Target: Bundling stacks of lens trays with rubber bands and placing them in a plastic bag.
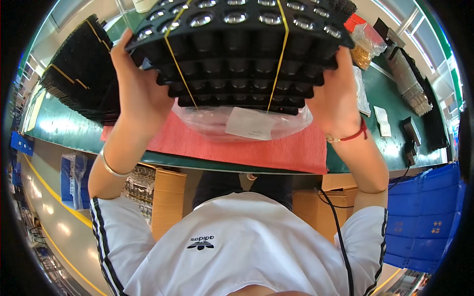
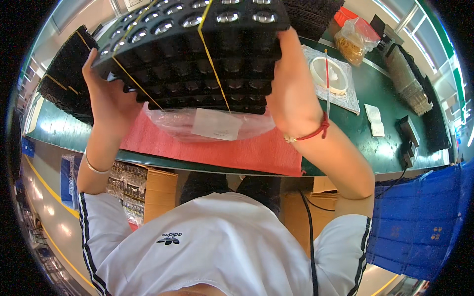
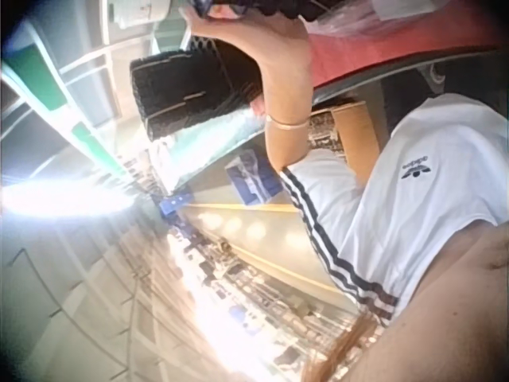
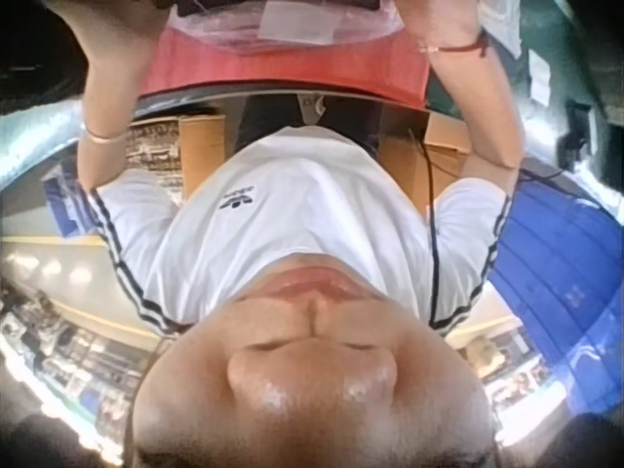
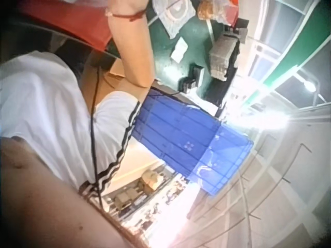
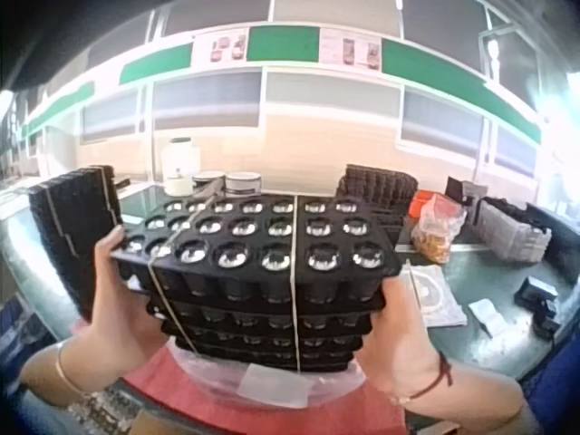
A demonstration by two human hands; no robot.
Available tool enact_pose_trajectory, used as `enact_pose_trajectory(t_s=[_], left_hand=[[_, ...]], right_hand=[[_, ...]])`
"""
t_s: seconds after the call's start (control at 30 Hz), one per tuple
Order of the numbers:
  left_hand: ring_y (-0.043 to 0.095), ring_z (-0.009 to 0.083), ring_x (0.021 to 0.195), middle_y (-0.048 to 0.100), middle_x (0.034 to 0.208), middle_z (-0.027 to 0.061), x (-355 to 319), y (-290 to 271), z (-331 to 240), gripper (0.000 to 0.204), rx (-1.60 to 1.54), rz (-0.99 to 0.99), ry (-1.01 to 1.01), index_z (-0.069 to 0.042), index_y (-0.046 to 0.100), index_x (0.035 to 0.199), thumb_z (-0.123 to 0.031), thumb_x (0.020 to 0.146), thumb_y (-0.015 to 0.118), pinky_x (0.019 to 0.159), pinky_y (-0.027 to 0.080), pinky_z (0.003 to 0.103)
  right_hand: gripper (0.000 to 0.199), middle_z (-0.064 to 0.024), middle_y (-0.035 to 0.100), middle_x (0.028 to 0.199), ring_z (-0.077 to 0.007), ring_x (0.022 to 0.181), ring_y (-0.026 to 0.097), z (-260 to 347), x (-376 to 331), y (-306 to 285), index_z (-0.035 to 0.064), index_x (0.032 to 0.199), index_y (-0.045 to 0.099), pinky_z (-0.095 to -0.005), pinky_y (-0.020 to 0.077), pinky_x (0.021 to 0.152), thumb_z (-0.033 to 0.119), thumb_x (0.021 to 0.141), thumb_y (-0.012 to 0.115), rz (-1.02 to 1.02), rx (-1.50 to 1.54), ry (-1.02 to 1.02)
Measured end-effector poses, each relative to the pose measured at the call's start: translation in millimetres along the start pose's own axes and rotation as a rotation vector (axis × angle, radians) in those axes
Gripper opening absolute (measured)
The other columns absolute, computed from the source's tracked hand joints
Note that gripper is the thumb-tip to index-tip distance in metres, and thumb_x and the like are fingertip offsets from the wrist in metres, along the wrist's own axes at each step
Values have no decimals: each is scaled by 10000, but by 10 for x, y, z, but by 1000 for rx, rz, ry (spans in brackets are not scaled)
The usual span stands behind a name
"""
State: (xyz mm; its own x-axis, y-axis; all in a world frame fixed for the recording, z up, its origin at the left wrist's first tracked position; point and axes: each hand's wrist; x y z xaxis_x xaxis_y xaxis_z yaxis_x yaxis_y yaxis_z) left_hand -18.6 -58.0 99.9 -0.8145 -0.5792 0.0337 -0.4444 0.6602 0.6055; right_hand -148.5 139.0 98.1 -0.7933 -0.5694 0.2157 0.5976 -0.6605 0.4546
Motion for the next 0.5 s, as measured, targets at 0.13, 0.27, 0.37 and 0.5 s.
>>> enact_pose_trajectory(t_s=[0.13, 0.27, 0.37, 0.5], left_hand=[[487, 241, 1176, 585, 1196, 44, -1, -66, 164, 575, 107, -128, -145, -190, 552, 1181, -633, 820, 485, 973, 373, 436], [512, 246, 1119, 596, 1182, 16, 66, -144, 181, 569, 153, 16, -176, -173, 547, 1197, -618, 863, 424, 952, 379, 434], [498, 165, 1125, 573, 1247, 45, 214, -552, 9, 578, 593, 134, -80, -67, 508, 1304, -494, 939, 368, 1019, 296, 308], [536, 118, 1047, 616, 1173, 37, 344, -688, -166, 324, 1059, 322, -93, -27, 559, 1226, -184, 948, 502, 970, 365, 272]], right_hand=[[340, -67, 532, 1268, -244, 1180, 507, -184, -60, -137, 98, 1280, 401, -392, 398, 993, 205, 957, 397, -19, 36, 55], [409, -98, 550, 1236, -239, 1125, 542, -288, -13, -684, 60, 1258, 431, -354, 420, 970, 33, 859, 517, 126, -23, 67], [385, -113, 585, 1174, -232, 1076, 562, -156, 165, -762, 40, 1216, 513, -332, 438, 916, 10, 832, 522, 20, -631, 18], [325, -120, 645, 982, -230, 907, 613, 79, 369, -980, 28, 1120, 592, -336, 485, 789, 198, 849, 537, 229, -1199, 23]])
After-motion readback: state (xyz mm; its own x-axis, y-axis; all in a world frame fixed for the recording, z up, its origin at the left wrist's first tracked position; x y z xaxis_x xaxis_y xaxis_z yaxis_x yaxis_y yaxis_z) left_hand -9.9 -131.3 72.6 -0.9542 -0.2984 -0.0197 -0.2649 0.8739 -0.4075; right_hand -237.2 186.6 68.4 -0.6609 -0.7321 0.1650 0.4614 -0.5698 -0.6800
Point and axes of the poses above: each hand's wrist, its own x-axis towards the middle knuckle, its own y-axis out of the palm, z = x × y
